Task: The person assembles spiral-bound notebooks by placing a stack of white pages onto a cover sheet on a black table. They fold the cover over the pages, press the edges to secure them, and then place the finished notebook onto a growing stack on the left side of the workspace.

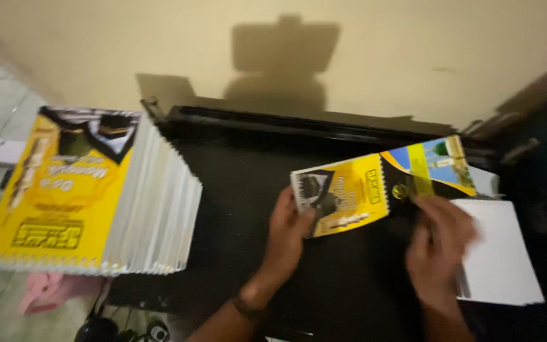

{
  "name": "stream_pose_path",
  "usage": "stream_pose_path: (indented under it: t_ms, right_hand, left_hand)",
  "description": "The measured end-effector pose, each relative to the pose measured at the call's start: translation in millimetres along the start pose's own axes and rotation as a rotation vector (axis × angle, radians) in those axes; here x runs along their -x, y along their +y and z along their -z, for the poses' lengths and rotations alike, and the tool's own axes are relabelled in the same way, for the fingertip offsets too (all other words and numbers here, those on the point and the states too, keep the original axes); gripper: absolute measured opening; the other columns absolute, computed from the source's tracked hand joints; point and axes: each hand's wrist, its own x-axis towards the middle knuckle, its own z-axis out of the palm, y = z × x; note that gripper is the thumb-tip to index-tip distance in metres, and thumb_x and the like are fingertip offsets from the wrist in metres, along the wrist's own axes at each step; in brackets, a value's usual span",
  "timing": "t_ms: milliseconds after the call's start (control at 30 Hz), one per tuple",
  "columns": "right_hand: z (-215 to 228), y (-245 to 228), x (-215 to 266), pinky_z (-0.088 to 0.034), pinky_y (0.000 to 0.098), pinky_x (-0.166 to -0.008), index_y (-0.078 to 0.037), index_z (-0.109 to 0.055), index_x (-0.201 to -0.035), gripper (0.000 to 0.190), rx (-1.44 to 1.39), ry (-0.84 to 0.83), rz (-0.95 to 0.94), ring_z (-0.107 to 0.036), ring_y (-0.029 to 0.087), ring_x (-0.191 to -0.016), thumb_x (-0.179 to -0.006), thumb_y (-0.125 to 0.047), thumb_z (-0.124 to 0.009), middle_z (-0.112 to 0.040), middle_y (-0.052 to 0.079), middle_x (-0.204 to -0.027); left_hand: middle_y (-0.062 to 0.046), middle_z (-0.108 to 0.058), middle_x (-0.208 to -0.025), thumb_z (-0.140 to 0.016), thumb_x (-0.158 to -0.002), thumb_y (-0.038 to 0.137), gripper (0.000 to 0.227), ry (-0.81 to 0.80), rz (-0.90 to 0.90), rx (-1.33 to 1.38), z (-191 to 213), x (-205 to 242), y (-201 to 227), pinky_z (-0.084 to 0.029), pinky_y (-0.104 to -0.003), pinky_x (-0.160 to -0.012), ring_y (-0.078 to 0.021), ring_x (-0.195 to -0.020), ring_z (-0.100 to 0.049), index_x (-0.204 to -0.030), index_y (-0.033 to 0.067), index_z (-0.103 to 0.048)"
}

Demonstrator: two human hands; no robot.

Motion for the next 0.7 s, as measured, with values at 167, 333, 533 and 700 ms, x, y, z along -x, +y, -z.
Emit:
stream_pose_path:
  t_ms: [167,333,533,700]
  right_hand:
    - [-2,-18,-15,-0.038,0.0445,-0.12,-0.011,-0.064,-0.133,0.038,-0.629,-0.429,-0.432,-0.05,0.026,-0.141,-0.097,-0.021,-0.06,-0.059,0.011,-0.142]
    - [-3,-17,-16,-0.055,0.0344,-0.101,-0.009,-0.062,-0.135,0.047,-0.824,-0.451,-0.68,-0.064,0.021,-0.118,-0.09,-0.016,-0.07,-0.063,0.009,-0.127]
    - [-8,2,-5,-0.055,0.0286,-0.091,-0.01,-0.063,-0.126,0.04,-0.904,-0.47,-0.774,-0.063,0.014,-0.109,-0.088,-0.012,-0.076,-0.066,0.004,-0.115]
    - [-3,6,-6,-0.054,0.0345,-0.098,-0.011,-0.07,-0.118,0.031,-0.821,-0.464,-0.623,-0.067,0.017,-0.111,-0.088,-0.016,-0.075,-0.072,0.004,-0.118]
  left_hand:
    - [-0.015,-0.067,-0.132,-0.053,-0.095,0.014,0.034,0.071,0.023,-0.131,-4,10,31,-0.064,-0.045,-0.095,-0.0305,-0.124,-0.068,-0.13,0.011,-0.056]
    - [-0.014,-0.067,-0.126,-0.056,-0.095,0.016,0.037,0.014,0.025,-0.144,-3,8,22,-0.068,-0.041,-0.086,-0.0282,-0.114,-0.072,-0.131,0.011,-0.05]
    - [-0.013,-0.074,-0.113,-0.083,-0.078,0.007,0.051,0.128,0.095,-0.261,-22,4,11,-0.066,-0.035,-0.087,-0.0222,-0.104,-0.074,-0.124,0.0068,-0.06]
    - [-0.011,-0.081,-0.113,-0.079,-0.084,0.012,0.037,0.126,0.162,-0.46,-13,1,16,-0.072,-0.037,-0.084,-0.0234,-0.104,-0.081,-0.119,0.0093,-0.067]
